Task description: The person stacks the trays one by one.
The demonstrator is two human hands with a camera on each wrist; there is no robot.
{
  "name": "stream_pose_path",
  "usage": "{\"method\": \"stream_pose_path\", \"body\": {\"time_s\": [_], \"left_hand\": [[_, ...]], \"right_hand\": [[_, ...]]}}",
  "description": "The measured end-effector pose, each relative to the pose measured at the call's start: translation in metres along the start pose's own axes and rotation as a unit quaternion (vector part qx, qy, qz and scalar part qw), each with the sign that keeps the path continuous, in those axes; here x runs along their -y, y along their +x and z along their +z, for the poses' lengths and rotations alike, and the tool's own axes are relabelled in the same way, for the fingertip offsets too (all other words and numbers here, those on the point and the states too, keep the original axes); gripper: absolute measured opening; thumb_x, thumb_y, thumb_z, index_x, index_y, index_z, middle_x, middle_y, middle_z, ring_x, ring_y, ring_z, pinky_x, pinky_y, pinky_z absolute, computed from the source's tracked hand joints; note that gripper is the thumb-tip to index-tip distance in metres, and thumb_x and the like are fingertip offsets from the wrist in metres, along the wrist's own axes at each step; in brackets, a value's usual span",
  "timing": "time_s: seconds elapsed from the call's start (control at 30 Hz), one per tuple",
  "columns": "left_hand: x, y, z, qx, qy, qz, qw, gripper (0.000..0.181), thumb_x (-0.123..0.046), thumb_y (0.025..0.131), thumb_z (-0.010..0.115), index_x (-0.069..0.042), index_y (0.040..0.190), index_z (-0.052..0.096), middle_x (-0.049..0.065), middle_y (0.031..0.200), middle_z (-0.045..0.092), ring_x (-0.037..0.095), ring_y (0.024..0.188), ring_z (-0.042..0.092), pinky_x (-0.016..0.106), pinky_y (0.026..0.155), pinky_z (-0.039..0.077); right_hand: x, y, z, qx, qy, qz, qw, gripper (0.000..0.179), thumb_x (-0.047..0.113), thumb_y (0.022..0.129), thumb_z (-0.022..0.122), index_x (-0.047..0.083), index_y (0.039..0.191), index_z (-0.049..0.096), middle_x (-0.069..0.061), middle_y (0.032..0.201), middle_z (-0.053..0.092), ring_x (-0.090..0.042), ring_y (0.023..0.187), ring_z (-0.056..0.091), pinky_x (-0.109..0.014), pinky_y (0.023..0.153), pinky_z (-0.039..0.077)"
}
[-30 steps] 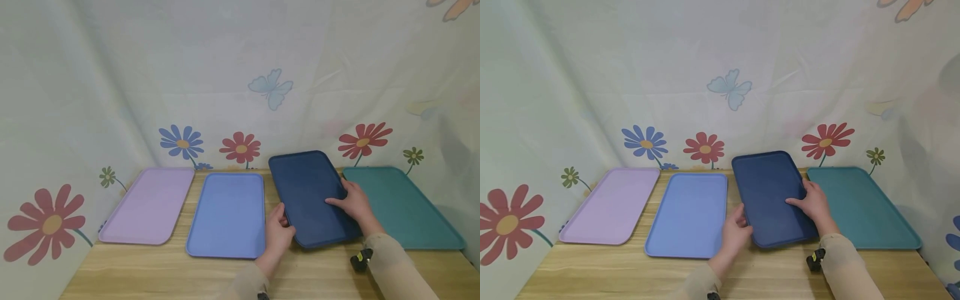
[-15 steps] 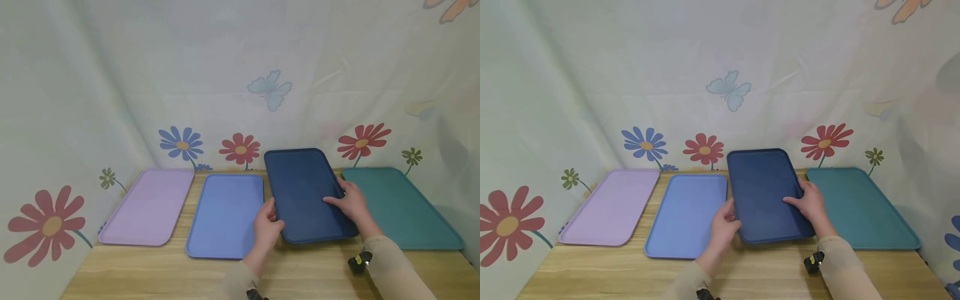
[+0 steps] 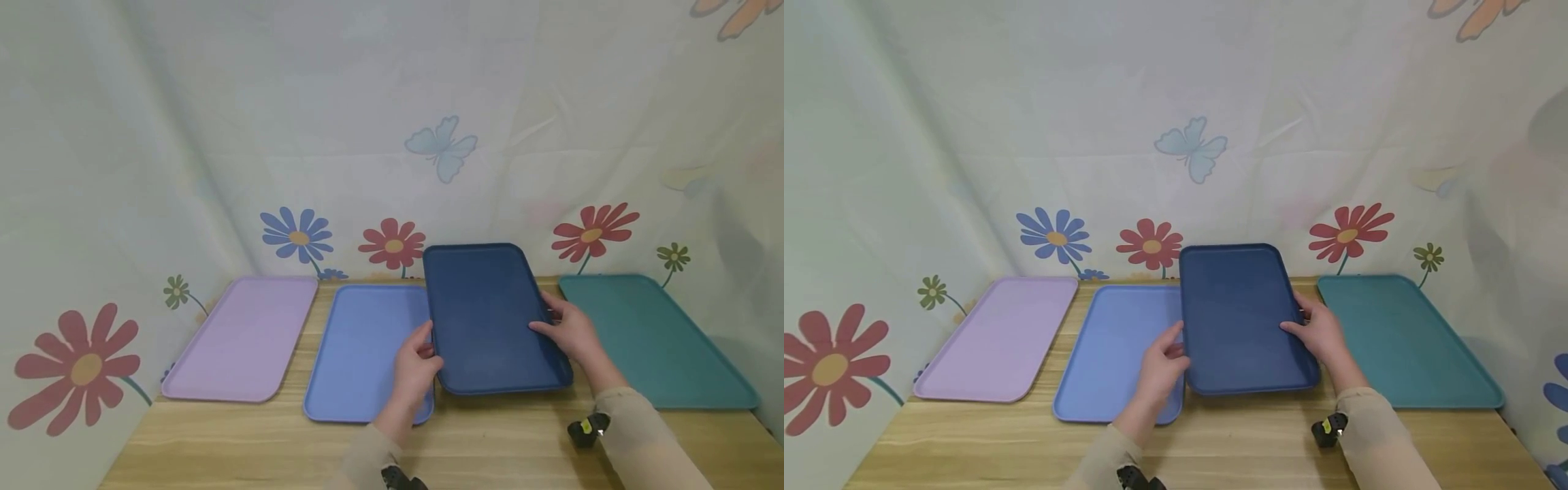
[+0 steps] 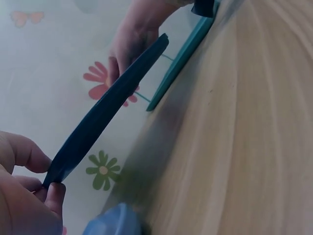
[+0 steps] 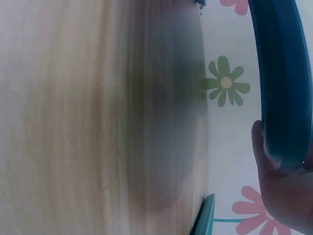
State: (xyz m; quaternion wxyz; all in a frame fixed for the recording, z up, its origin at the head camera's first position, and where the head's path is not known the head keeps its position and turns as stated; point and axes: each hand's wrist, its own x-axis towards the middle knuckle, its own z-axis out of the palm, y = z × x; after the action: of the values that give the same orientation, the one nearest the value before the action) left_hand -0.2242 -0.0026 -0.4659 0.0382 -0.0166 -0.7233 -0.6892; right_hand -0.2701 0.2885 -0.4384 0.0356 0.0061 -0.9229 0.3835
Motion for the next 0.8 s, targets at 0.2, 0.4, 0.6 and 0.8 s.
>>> {"method": "stream_pose_path", "body": {"time_s": [0.2,0.4,0.6,0.8], "left_hand": [[-0.001,0.006,-0.017,0.018,-0.006,0.001,0.9998,0.072,0.016,0.071,0.058,-0.003,0.14,0.055,0.017,0.145,0.049,0.029,0.107,0.057,0.026,0.074,0.05],[0.002,0.011,-0.03,0.028,-0.01,0.001,0.9996,0.071,0.016,0.07,0.059,0.0,0.139,0.055,0.019,0.142,0.051,0.029,0.106,0.059,0.026,0.078,0.051],[0.003,0.015,-0.043,0.034,-0.001,-0.009,0.9994,0.072,0.015,0.067,0.057,0.001,0.138,0.055,0.021,0.138,0.054,0.028,0.102,0.06,0.023,0.075,0.05],[0.009,0.022,-0.058,0.05,0.009,-0.03,0.9983,0.073,0.015,0.069,0.059,-0.002,0.141,0.054,0.022,0.142,0.051,0.029,0.106,0.058,0.024,0.075,0.05]], "right_hand": [[0.0,-0.001,0.003,0.008,0.027,-0.017,0.9994,0.071,0.018,0.095,0.068,-0.003,0.152,0.031,-0.033,0.143,0.043,-0.048,0.124,0.047,-0.057,0.095,0.046],[0.002,-0.002,0.011,0.007,0.027,-0.028,0.9992,0.066,0.017,0.096,0.067,-0.004,0.15,0.035,-0.032,0.142,0.045,-0.047,0.122,0.049,-0.057,0.095,0.046],[0.002,-0.004,0.021,0.003,0.046,-0.065,0.9968,0.063,0.009,0.095,0.066,-0.008,0.148,0.036,-0.034,0.139,0.047,-0.048,0.117,0.053,-0.055,0.091,0.049],[0.005,-0.006,0.032,-0.005,0.067,-0.075,0.9949,0.061,0.006,0.095,0.066,-0.008,0.147,0.037,-0.033,0.138,0.048,-0.047,0.115,0.055,-0.053,0.089,0.051]]}}
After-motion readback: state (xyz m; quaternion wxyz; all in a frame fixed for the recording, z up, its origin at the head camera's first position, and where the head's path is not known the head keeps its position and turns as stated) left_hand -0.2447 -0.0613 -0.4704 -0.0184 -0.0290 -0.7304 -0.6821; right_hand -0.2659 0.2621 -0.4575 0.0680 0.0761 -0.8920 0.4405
